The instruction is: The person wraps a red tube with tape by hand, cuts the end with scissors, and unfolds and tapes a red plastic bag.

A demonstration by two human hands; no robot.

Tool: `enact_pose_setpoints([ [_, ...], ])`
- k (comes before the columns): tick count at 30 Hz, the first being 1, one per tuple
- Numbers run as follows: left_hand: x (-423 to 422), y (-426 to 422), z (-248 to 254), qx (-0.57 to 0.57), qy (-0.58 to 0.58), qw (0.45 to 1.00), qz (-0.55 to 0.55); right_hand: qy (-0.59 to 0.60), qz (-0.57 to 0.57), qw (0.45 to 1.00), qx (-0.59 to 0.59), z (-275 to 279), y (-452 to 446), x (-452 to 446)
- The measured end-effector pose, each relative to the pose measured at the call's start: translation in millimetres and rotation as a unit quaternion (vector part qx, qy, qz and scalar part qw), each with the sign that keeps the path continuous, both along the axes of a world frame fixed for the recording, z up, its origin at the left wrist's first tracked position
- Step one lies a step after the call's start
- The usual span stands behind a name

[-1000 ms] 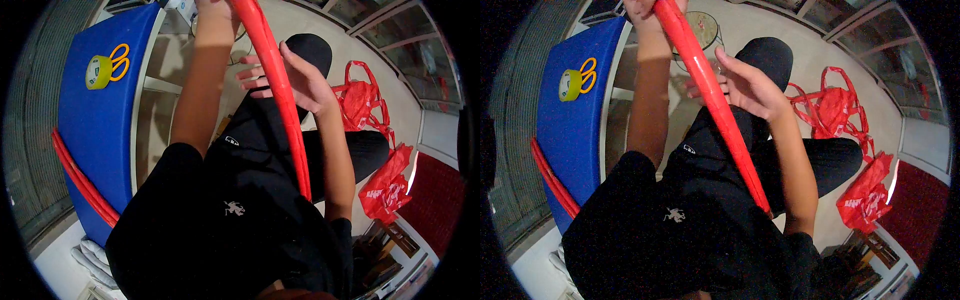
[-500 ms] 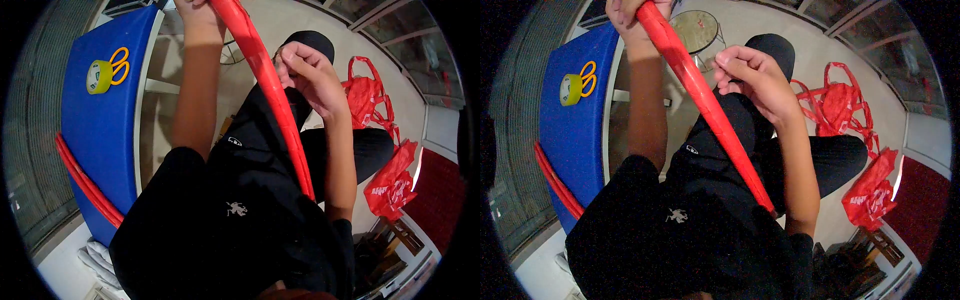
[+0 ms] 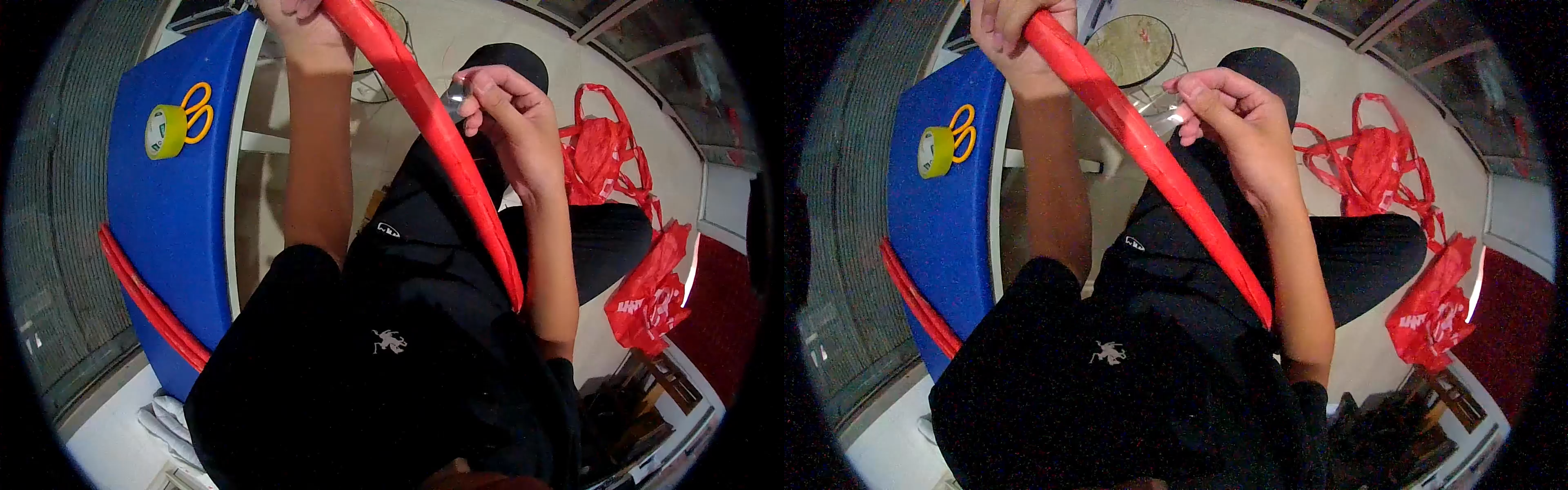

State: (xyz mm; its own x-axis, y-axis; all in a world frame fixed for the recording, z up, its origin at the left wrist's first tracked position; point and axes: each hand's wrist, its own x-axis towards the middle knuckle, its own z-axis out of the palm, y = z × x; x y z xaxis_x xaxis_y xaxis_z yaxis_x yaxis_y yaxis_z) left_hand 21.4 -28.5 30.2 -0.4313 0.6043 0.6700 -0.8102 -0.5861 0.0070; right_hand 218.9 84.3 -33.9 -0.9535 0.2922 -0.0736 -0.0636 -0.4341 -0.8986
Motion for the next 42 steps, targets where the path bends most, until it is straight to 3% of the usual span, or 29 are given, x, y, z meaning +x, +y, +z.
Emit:
enact_pose_setpoints([
  [5,-10.9,-0.8,-4.6,-0.005,0.017,1.0,-0.012,-0.013,0.035,0.999,-0.016,8.4,4.6,0.8],
  [11,-11.3,0.7,-5.7,-0.016,0.029,0.999,-0.011,0.044,-0.044,0.964,0.258,3.9,-8.3,-2.4],
  [12,-13.1,1.8,-5.2,-0.011,0.053,0.998,-0.017,0.054,-0.09,0.961,0.258,4.8,-12.8,-4.8],
  [16,-15.0,1.6,-6.2,-0.016,0.058,0.998,-0.009,0.031,-0.084,0.94,0.329,6.5,-6.5,-5.2],
  [18,-15.3,0.9,-7.0,-0.016,0.057,0.998,-0.014,0.009,-0.072,0.89,0.451,7.2,0.8,-4.2],
  [23,-3.3,-1.7,-5.3,-0.043,0.033,0.999,0.003,0.061,-0.035,0.889,0.452,18.6,22.5,-6.5],
  [27,-7.2,-0.9,-5.4,-0.051,0.031,0.998,0.008,0.081,0.045,0.922,0.376,22.4,32.9,-11.6],
  [29,-3.9,-0.4,-5.5,-0.052,0.019,0.998,0.009,0.037,0.087,0.961,0.258,20.2,32.6,-13.8],
  [38,-11.3,2.4,-12.3,-0.058,0.027,0.998,0.002,-0.034,0.088,0.991,0.09,6.6,21.5,-19.4],
  [42,-10.8,2.9,-10.7,-0.059,0.024,0.998,0.009,-0.038,0.044,0.981,0.186,0.2,23.2,-23.4],
])
